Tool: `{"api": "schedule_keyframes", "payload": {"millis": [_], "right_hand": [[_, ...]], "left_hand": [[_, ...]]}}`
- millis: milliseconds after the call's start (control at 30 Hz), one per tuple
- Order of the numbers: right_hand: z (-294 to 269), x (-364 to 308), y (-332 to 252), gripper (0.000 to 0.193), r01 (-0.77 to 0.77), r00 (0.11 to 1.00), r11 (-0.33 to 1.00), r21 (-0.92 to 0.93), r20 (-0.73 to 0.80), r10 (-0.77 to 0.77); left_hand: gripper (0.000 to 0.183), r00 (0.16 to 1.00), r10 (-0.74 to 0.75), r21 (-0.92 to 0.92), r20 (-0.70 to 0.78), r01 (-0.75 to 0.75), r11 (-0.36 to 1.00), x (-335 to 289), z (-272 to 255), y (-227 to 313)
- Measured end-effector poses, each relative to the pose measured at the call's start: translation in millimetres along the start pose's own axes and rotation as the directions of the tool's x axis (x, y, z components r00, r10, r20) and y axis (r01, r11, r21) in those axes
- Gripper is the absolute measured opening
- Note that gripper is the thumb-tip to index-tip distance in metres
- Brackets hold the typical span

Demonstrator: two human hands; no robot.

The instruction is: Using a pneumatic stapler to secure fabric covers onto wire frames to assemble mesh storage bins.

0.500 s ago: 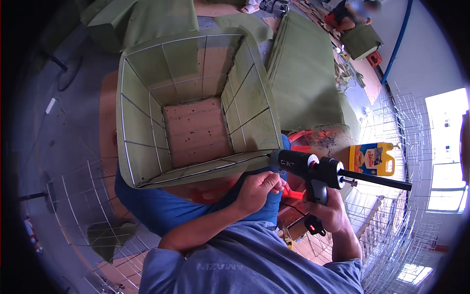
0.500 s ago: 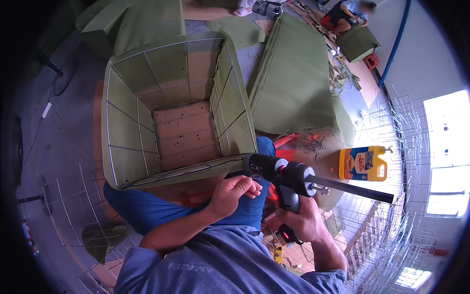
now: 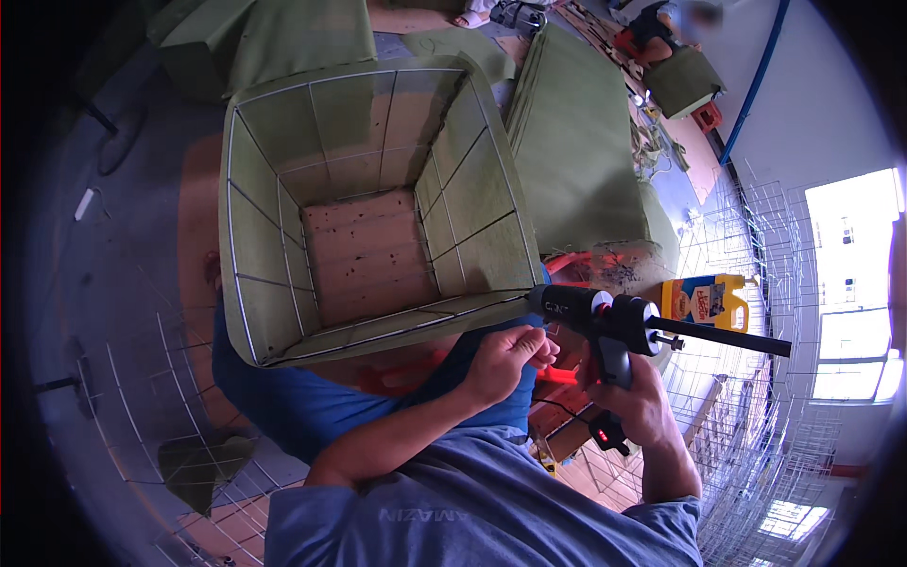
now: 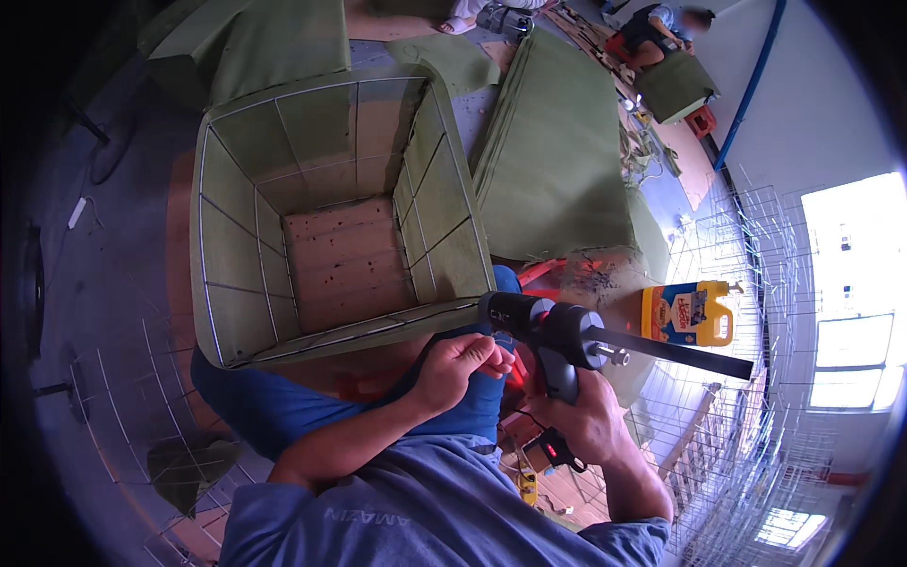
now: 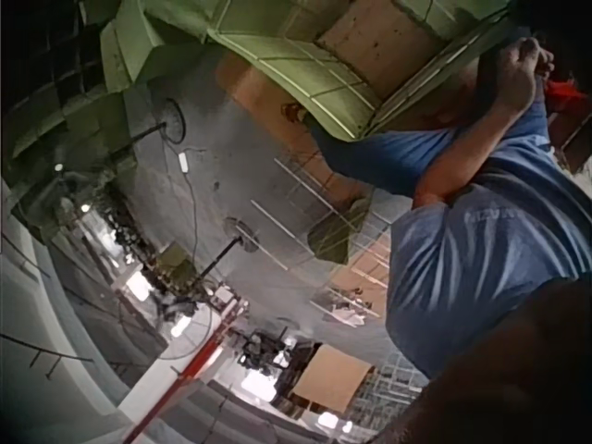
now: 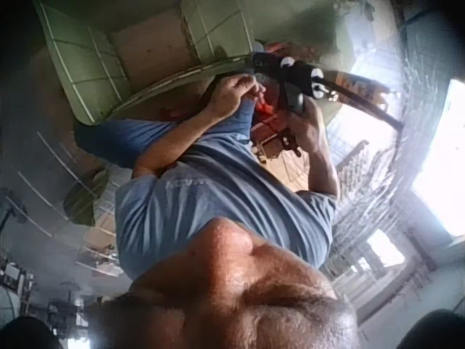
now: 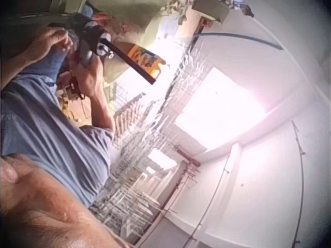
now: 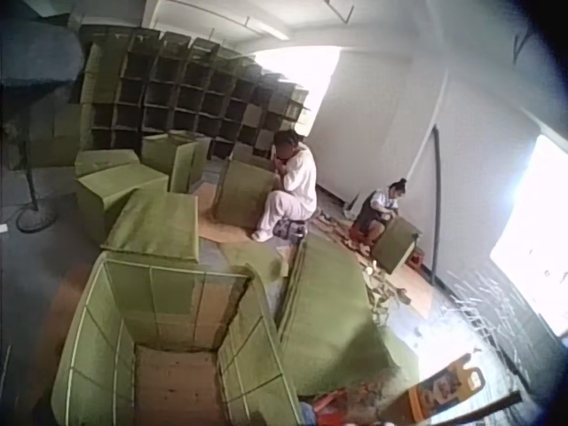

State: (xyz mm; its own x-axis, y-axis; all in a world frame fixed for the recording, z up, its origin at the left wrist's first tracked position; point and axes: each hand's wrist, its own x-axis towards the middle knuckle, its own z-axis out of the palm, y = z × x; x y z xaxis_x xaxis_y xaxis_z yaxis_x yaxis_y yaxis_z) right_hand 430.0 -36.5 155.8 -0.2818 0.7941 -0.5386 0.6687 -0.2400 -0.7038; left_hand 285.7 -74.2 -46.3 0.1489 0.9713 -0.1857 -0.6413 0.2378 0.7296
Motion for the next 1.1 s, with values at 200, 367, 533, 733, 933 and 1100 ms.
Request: {"api": "schedule_keyframes", "payload": {"millis": [200, 367, 533, 733, 933, 1100], "right_hand": [[6, -3, -5, 0.035, -0.048, 0.998, 0.994, -0.096, -0.034, 0.045], [-12, 6, 30, 0.043, 0.093, 0.995, 0.932, 0.351, -0.065, -0.075], [-53, 30, 113, 0.032, 0.289, 0.927, 0.845, 0.45, -0.353, -0.129], [-110, 92, 285, 0.017, 0.234, 0.781, 0.779, 0.582, -0.589, 0.206], [-131, 119, 331, 0.027, -0.073, 0.686, 0.975, 0.21, -0.699, 0.202], [-92, 106, 245, 0.025, -0.24, 0.453, 0.707, -0.666, -0.72, -0.525]], "left_hand": [[0.041, 0.999, 0.031, -0.048, -0.016, -0.032, 0.998, 5, 1, -6], [0.039, 0.994, 0.094, -0.045, -0.046, -0.096, 0.994, -6, 7, 4], [0.036, 0.919, 0.395, 0.322, -0.007, -0.372, 0.871, -57, -2, 33], [0.023, 0.616, 0.656, 0.821, 0.436, -0.571, -0.01, -88, -30, 56], [0.029, 0.639, 0.604, 0.868, 0.476, -0.453, -0.204, -97, -35, 57], [0.035, 0.627, 0.658, 0.905, 0.418, -0.228, -0.358, -98, -42, 87]]}}
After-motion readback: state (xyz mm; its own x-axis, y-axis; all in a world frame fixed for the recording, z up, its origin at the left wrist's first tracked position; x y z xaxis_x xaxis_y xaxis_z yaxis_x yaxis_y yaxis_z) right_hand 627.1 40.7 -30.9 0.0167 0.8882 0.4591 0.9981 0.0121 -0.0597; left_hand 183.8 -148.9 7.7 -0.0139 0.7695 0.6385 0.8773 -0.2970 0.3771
